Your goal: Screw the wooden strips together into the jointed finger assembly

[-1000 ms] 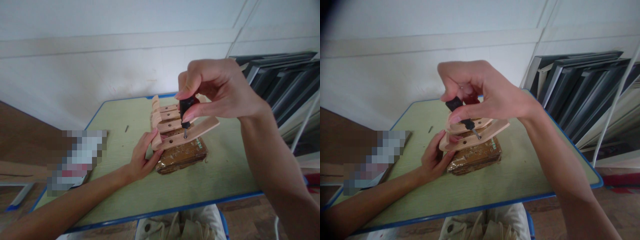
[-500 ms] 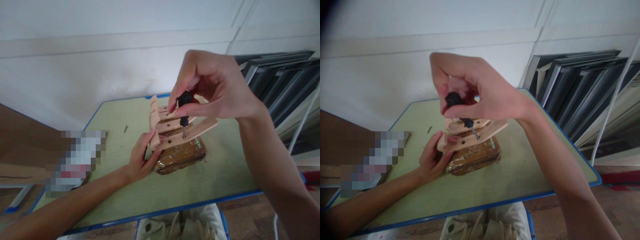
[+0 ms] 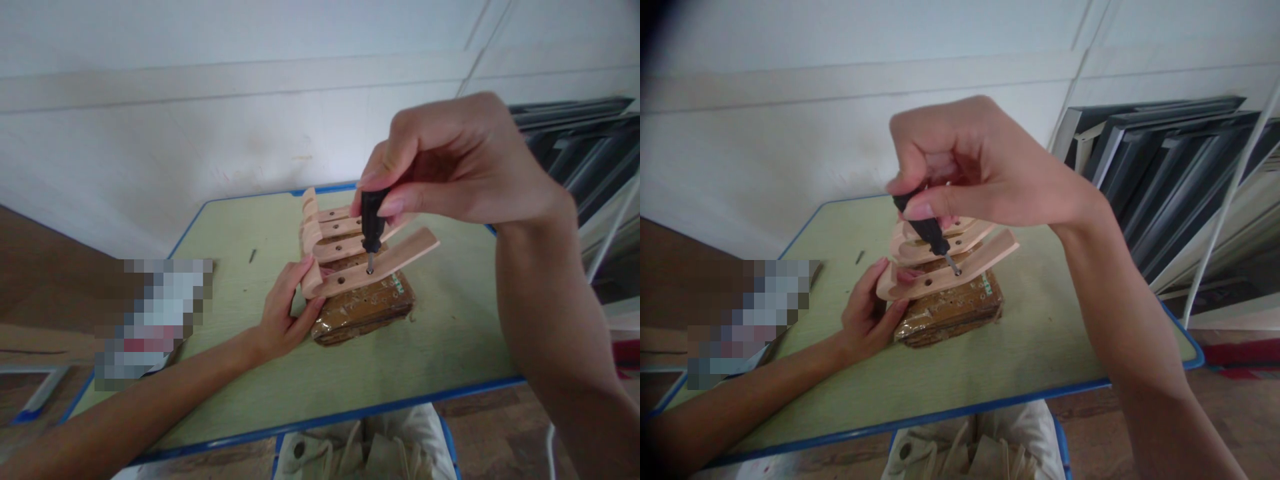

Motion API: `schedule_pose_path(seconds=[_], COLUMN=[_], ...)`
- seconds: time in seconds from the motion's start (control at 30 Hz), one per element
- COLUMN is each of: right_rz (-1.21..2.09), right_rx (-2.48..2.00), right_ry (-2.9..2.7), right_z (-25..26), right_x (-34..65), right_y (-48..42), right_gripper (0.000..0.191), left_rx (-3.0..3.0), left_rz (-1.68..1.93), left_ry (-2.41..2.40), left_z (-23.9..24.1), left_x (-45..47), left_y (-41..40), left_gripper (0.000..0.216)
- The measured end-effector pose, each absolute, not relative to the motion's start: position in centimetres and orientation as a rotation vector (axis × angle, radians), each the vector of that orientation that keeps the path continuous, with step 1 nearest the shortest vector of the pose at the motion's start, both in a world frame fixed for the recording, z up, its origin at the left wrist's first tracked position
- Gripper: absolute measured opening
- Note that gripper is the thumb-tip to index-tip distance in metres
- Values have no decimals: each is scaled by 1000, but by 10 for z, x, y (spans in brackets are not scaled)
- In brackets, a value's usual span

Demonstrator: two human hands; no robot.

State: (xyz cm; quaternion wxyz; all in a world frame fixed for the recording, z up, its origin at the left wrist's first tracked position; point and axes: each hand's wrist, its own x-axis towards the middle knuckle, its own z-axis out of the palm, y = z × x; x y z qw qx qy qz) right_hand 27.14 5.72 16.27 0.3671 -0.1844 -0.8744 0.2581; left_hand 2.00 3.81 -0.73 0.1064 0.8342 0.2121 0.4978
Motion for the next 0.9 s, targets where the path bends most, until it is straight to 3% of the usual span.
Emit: schedule_pose_path(seconds=[0.17, 0.57, 0.9], right_rz=[636, 563, 857], right_rx=[-418, -352, -309], right_ry=[-2262, -2144, -2161], right_z=[159, 154, 157], right_x=[265, 259, 269], right_y=[64, 70, 64], right_gripper=[21, 30, 17], left_rx=[2442, 2428, 2508], left_rz=[1469, 1443, 1441], left_ry=[617, 652, 655], left_z=[-7, -9, -3], left_x=[21, 20, 19], left_y=[38, 38, 37], left_gripper=[65, 64, 64])
